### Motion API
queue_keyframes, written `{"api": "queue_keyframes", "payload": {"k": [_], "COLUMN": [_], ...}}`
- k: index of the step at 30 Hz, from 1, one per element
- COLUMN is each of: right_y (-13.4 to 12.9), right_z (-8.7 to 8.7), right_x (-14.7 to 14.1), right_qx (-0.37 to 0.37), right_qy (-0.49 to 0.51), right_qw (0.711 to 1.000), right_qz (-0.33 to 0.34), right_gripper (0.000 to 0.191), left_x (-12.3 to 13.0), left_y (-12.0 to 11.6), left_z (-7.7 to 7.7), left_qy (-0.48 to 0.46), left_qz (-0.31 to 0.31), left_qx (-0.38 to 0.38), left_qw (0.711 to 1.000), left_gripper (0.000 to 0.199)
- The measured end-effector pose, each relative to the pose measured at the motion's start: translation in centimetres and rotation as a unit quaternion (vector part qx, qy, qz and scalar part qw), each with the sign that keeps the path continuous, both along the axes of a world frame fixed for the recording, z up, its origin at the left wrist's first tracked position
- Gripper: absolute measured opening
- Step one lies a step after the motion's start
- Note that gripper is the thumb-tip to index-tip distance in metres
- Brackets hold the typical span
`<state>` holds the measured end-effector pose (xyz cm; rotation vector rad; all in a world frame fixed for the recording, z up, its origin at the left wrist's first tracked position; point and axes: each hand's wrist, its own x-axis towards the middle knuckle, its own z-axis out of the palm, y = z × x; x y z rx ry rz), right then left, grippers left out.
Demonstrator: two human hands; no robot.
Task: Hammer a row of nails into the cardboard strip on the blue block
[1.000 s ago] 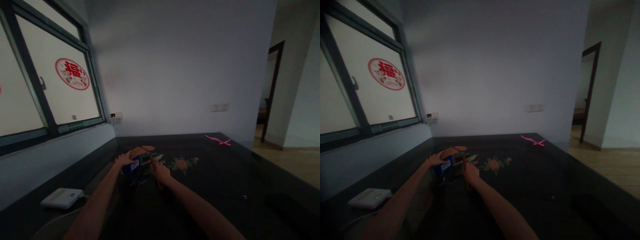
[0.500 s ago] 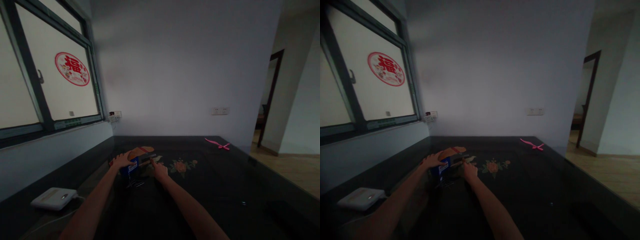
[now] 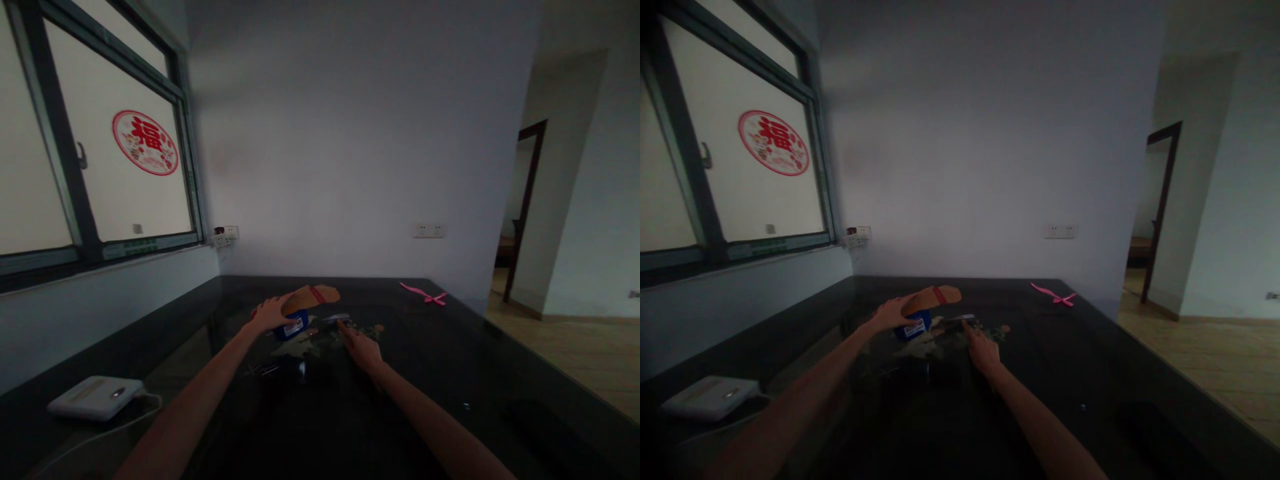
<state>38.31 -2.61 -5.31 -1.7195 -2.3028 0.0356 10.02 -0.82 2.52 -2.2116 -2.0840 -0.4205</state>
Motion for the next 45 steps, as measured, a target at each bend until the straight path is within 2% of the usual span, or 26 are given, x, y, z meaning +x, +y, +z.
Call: {"api": "queue_keyframes", "payload": {"k": [4, 9, 14, 20, 27, 31, 33, 36, 37, 39, 42, 45], "right_y": [-0.7, -1.6, -3.1, -5.0, -6.3, -6.8, -7.1, -7.6, -7.7, -7.9, -8.1, -8.3], "right_z": [-0.3, -0.3, 0.0, 0.1, 0.1, 0.2, 0.3, 0.2, 0.2, 0.2, 0.2, 0.2], "right_x": [4.4, 8.4, 10.8, 11.7, 11.1, 10.7, 10.6, 10.5, 10.4, 10.3, 10.2, 10.1], "right_qx": [-0.012, -0.019, -0.026, -0.039, -0.059, -0.074, -0.081, -0.082, -0.08, -0.075, -0.08, -0.084], "right_qy": [-0.03, -0.043, -0.041, -0.048, -0.073, -0.073, -0.074, -0.077, -0.079, -0.085, -0.094, -0.104], "right_qw": [0.999, 0.998, 0.997, 0.994, 0.99, 0.989, 0.989, 0.989, 0.989, 0.989, 0.988, 0.986], "right_qz": [-0.022, -0.048, -0.067, -0.084, -0.104, -0.104, -0.103, -0.098, -0.096, -0.094, -0.094, -0.099], "right_gripper": [0.053, 0.04, 0.033, 0.036, 0.036, 0.034, 0.034, 0.036, 0.036, 0.037, 0.037, 0.04], "left_x": [4.7, 8.0, 9.3, 10.0, 10.3, 10.4, 9.8, 7.0, 5.6, 2.2, -2.8, -5.9], "left_y": [-1.3, -3.1, -4.0, -4.3, -4.5, -5.0, -5.3, -5.7, -5.8, -5.9, -6.4, -7.0], "left_z": [0.3, -0.5, -1.8, -2.7, -2.5, -1.6, -0.8, -0.2, -0.4, -1.5, -5.0, -8.8], "left_qy": [0.013, 0.039, 0.048, 0.056, 0.066, 0.08, 0.049, -0.068, -0.119, -0.188, -0.173, -0.108], "left_qz": [-0.14, -0.204, -0.224, -0.223, -0.228, -0.226, -0.234, -0.233, -0.216, -0.144, -0.082, -0.111], "left_qx": [-0.002, -0.005, -0.02, -0.036, -0.072, -0.065, -0.014, 0.129, 0.181, 0.245, 0.208, 0.092], "left_qw": [0.99, 0.978, 0.973, 0.973, 0.969, 0.969, 0.971, 0.961, 0.952, 0.94, 0.959, 0.984], "left_gripper": [0.095, 0.098, 0.1, 0.1, 0.102, 0.103, 0.093, 0.059, 0.048, 0.033, 0.021, 0.024]}}
